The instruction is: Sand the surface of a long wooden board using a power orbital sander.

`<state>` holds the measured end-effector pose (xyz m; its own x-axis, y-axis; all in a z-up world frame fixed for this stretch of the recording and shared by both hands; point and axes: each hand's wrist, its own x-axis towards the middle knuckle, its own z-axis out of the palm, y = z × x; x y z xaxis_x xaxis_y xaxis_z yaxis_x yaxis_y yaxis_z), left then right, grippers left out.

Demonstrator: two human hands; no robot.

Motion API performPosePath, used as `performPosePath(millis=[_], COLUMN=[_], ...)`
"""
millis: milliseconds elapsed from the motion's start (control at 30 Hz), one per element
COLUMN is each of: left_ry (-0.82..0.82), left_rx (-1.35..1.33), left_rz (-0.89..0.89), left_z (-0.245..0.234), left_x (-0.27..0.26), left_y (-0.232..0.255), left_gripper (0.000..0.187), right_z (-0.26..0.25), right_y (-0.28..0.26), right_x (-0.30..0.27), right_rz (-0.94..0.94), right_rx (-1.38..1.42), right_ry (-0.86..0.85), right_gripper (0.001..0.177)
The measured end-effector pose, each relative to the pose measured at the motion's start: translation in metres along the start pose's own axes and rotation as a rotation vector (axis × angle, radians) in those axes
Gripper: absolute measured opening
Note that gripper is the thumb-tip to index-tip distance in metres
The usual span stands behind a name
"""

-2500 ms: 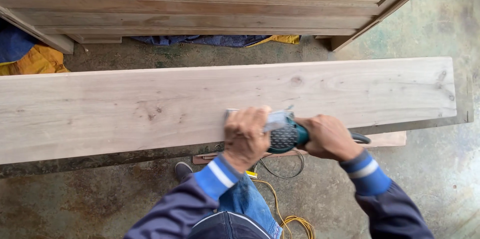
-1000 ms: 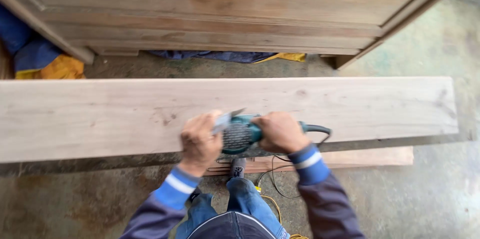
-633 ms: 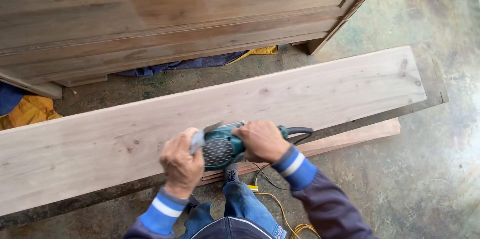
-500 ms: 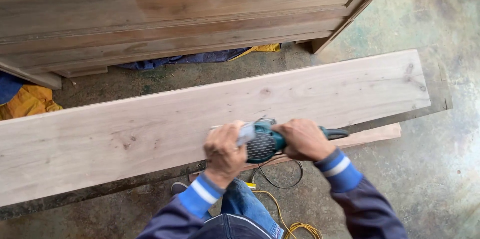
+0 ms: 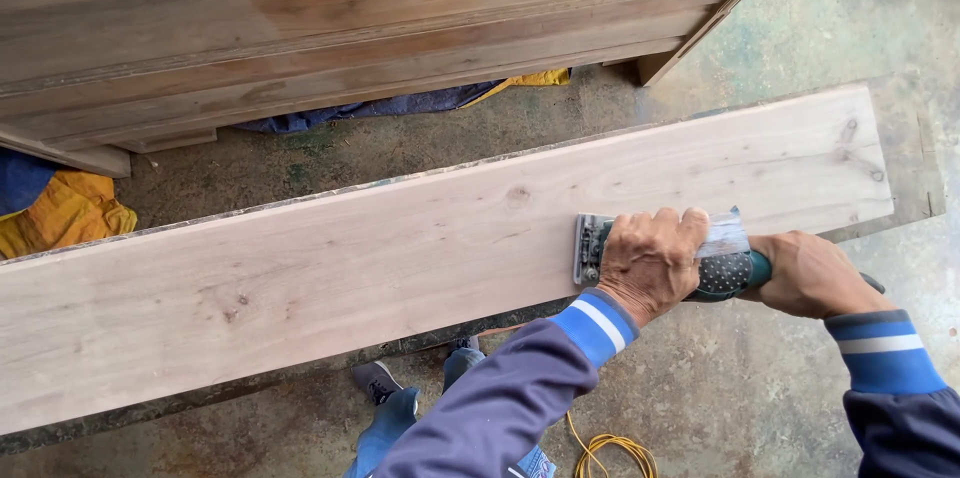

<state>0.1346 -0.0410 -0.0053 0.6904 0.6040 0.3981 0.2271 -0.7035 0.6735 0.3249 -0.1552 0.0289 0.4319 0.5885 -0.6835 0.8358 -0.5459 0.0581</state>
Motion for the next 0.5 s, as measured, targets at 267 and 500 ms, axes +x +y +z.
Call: performPosePath(millis=[267, 500], left_ry=[0.001, 0.088], left_rx=[-0.052, 0.081], left_rz=[-0.012, -0.048], left_z=[-0.038, -0.109], left_x=[-0.006, -0.034], left_y=[-0.025, -0.091], left_gripper=[0.022, 0.027], right_z=[-0.005, -0.046], right_y=[-0.037, -0.149], right_x=[0.002, 0.011], right_rz=[-0.054, -0.403], right_rx=[-0.001, -0.041], right_ry=[0.027, 0.176], right_gripper=[0.039, 0.044])
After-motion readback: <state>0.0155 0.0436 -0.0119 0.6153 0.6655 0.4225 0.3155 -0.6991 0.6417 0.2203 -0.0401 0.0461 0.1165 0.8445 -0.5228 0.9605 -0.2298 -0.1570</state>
